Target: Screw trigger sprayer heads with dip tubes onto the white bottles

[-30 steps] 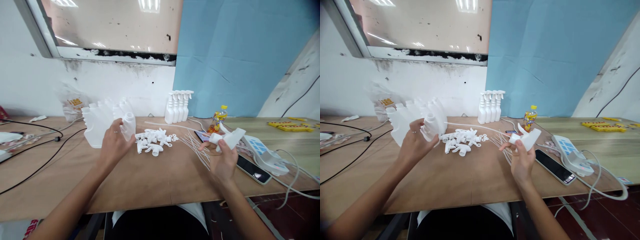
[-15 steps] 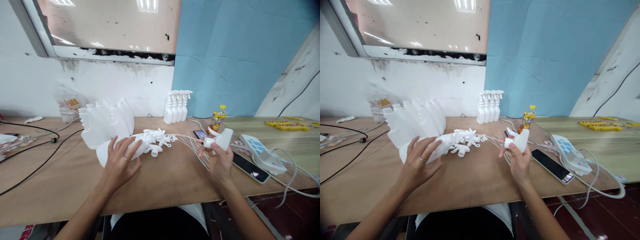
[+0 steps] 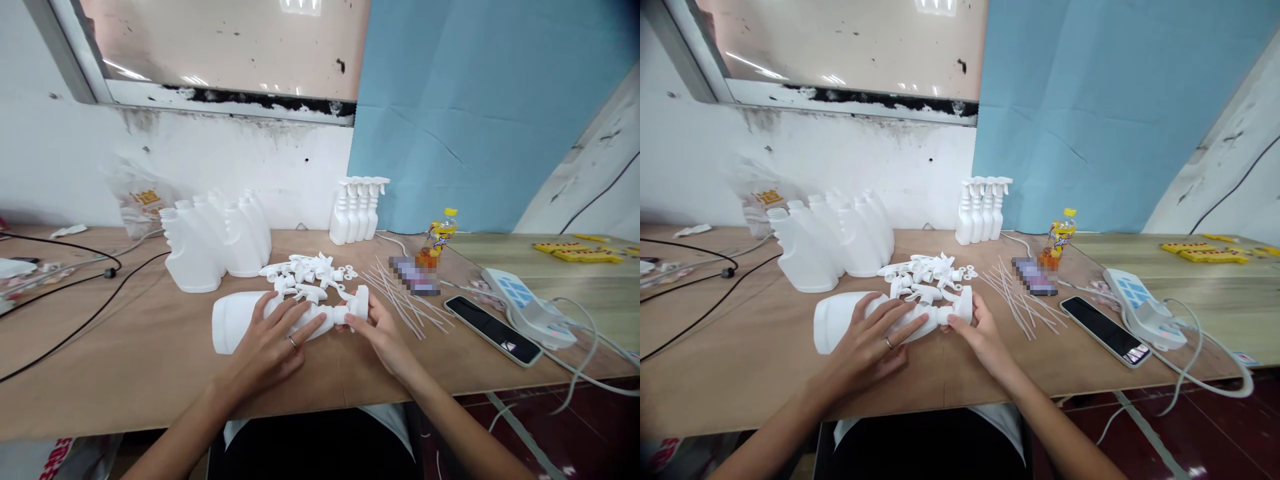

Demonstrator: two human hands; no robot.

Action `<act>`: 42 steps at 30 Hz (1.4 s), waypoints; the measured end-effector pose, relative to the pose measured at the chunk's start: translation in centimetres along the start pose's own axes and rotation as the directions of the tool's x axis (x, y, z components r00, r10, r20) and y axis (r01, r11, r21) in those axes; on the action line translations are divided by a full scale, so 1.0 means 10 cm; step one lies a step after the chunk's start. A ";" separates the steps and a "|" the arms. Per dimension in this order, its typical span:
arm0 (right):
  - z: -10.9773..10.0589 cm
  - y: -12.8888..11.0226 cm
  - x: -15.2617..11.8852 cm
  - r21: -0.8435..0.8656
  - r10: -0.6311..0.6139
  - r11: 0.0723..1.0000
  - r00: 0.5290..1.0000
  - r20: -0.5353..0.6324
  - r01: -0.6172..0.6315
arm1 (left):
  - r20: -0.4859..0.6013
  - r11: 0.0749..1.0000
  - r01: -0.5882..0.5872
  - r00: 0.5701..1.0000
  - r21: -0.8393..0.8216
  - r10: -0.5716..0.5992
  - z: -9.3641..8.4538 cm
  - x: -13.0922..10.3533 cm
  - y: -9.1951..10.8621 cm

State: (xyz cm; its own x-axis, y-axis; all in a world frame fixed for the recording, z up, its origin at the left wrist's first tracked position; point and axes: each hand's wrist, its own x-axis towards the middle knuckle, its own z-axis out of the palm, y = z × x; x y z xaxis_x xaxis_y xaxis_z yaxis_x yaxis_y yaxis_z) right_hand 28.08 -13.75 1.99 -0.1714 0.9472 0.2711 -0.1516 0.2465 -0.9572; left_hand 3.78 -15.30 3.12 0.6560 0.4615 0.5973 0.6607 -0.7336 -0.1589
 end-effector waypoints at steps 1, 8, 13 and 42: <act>0.00 0.00 0.00 -0.026 -0.011 1.000 1.000 0.019 0.011 | 0.009 1.000 0.001 1.000 -0.002 -0.001 0.01 -0.01 -0.01; -0.01 0.06 -0.03 -0.236 -0.076 0.968 0.995 0.068 0.090 | 0.006 0.999 -0.011 1.000 -0.035 0.012 0.02 -0.04 -0.02; -0.02 0.13 -0.04 -0.320 -0.145 0.935 0.989 0.042 0.151 | 0.001 0.999 -0.001 1.000 -0.049 0.001 0.02 -0.04 -0.02; 0.09 0.03 -0.07 -0.220 -0.023 0.976 0.998 -0.056 0.011 | -0.026 0.995 -0.047 0.999 -0.090 0.045 0.01 -0.07 -0.03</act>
State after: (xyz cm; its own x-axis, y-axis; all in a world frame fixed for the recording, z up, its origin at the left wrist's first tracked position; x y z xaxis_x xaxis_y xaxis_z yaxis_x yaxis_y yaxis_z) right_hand 27.30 -14.48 1.58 -0.1135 0.9511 0.2874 0.0641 0.2956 -0.9531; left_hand 3.16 -15.31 2.70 0.6754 0.4150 0.6096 0.5937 -0.7964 -0.1156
